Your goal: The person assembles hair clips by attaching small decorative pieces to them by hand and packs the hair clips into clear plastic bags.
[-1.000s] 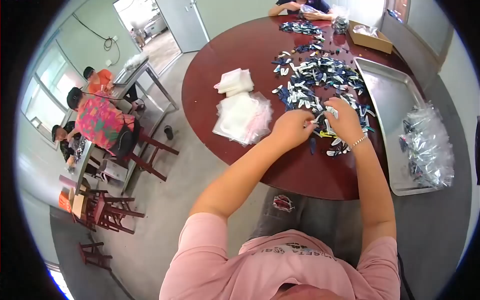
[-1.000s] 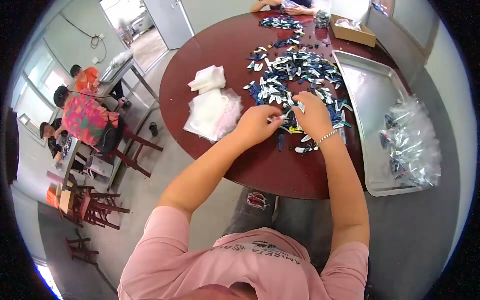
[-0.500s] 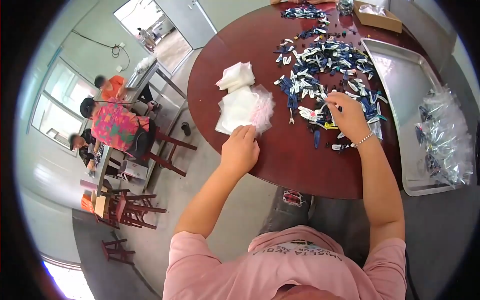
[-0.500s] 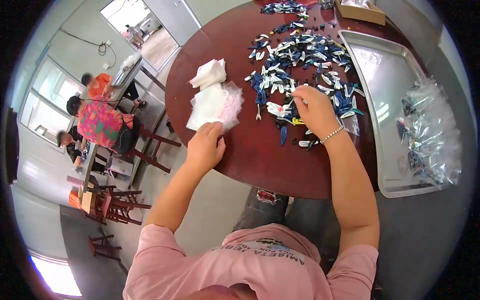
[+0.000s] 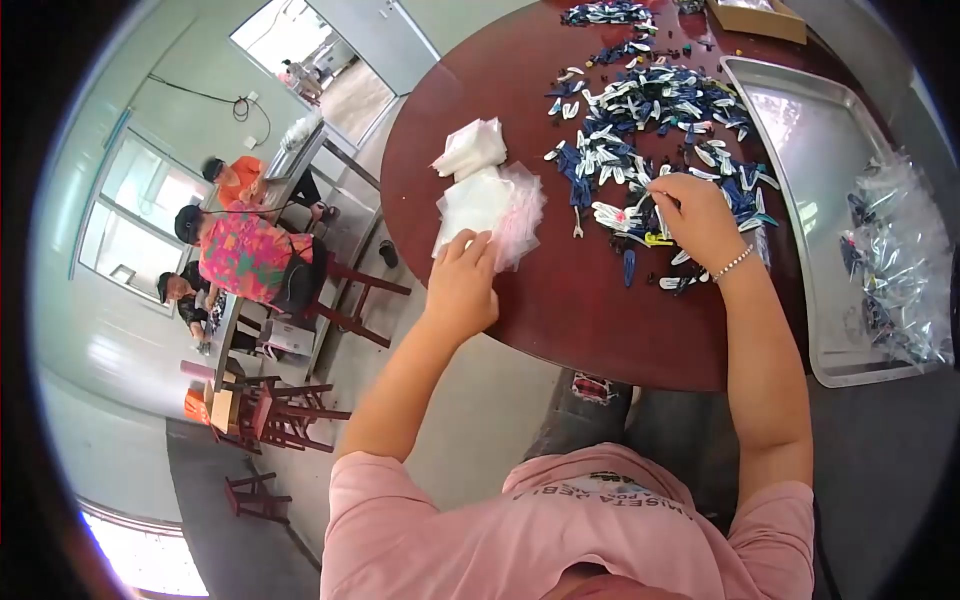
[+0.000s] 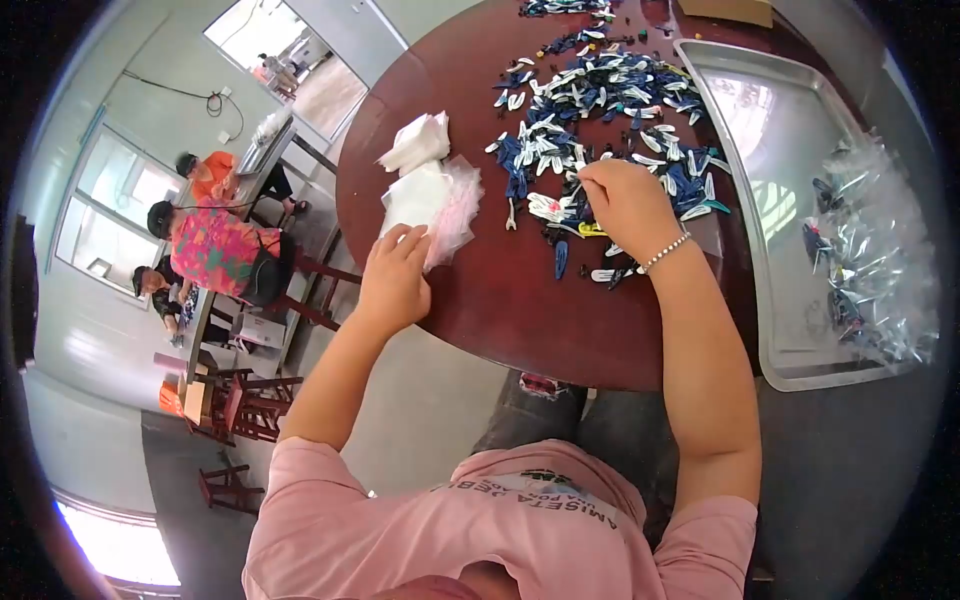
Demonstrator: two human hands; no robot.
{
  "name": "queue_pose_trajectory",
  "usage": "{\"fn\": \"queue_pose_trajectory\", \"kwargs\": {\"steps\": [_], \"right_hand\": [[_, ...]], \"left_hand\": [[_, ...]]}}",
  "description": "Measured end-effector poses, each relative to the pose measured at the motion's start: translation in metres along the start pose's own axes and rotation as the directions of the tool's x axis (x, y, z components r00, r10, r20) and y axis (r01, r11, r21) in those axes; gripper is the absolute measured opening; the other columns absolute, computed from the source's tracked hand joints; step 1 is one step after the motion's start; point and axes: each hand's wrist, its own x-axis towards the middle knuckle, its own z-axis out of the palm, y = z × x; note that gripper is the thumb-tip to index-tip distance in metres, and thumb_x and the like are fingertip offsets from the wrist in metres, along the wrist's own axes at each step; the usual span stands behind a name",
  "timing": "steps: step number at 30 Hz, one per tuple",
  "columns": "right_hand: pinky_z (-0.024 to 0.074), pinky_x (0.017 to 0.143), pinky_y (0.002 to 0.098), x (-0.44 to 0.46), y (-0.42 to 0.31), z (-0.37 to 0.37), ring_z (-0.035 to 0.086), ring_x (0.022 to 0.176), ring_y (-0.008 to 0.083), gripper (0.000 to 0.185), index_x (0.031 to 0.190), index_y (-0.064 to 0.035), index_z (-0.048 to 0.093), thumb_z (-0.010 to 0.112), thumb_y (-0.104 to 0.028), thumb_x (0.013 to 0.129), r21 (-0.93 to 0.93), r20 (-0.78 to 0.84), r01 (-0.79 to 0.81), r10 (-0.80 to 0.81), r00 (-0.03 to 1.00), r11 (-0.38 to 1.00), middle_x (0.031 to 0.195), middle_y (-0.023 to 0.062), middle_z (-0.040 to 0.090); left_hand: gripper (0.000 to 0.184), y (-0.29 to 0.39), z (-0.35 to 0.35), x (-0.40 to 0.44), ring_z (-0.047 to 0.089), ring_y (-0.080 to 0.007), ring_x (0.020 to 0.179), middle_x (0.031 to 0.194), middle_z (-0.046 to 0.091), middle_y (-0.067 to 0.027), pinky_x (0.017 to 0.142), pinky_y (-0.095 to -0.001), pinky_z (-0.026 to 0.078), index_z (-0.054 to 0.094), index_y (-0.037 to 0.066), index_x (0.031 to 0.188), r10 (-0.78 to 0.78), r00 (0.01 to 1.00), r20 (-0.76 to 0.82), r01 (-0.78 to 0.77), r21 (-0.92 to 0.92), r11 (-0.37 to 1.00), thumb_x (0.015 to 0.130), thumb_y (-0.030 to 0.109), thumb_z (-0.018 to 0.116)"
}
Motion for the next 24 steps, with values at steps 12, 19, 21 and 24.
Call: {"fn": "queue_pose_trajectory", "kwargs": {"steps": [12,19,21,24], "right_hand": [[0.0513,0.071,0.0356,-0.001,-0.002,0.004,0.066,0.081,0.0305,0.013,0.092,0.0005,0.067,0.060,-0.008,0.086,0.012,0.037,0.002,-0.003,0.999,1.000,0.089,0.0153,0.069],[0.0515,0.072,0.0355,-0.002,-0.003,0.003,0.067,0.082,0.0301,0.013,0.093,0.0008,0.067,0.061,-0.007,0.085,0.006,0.054,0.006,-0.006,0.999,1.000,0.091,0.0156,0.069],[0.0516,0.072,0.0353,-0.002,-0.004,0.003,0.067,0.082,0.0301,0.013,0.093,0.0009,0.067,0.061,-0.007,0.086,0.004,0.061,-0.004,0.004,0.998,1.000,0.091,0.0156,0.069],[0.0518,0.072,0.0350,-0.001,-0.002,0.002,0.067,0.081,0.0301,0.014,0.094,0.0008,0.068,0.061,-0.008,0.086,0.007,0.053,0.003,-0.004,0.999,1.000,0.090,0.0156,0.069]], "left_hand": [[0.020,-0.015,0.036,0.023,0.054,-0.0253,0.107,0.115,0.059,-0.0072,0.084,-0.0361,0.050,0.062,0.002,0.094,0.011,0.993,-0.113,-0.016,-0.043,0.999,0.074,0.003,0.059],[0.006,-0.014,0.042,0.036,0.058,-0.0250,0.089,0.091,0.067,-0.0036,0.078,-0.0360,0.050,0.066,0.004,0.077,-0.147,0.962,-0.229,0.101,-0.198,0.975,0.077,0.008,0.062],[0.008,-0.015,0.040,0.035,0.058,-0.0251,0.087,0.090,0.068,-0.0038,0.078,-0.0369,0.049,0.068,0.004,0.078,-0.205,0.961,-0.183,0.155,-0.256,0.954,0.080,0.009,0.063],[0.012,-0.022,0.042,0.032,0.059,-0.0257,0.089,0.093,0.069,-0.0058,0.081,-0.0373,0.049,0.072,0.003,0.086,-0.174,0.973,-0.153,0.110,-0.356,0.928,0.083,0.011,0.063]]}}
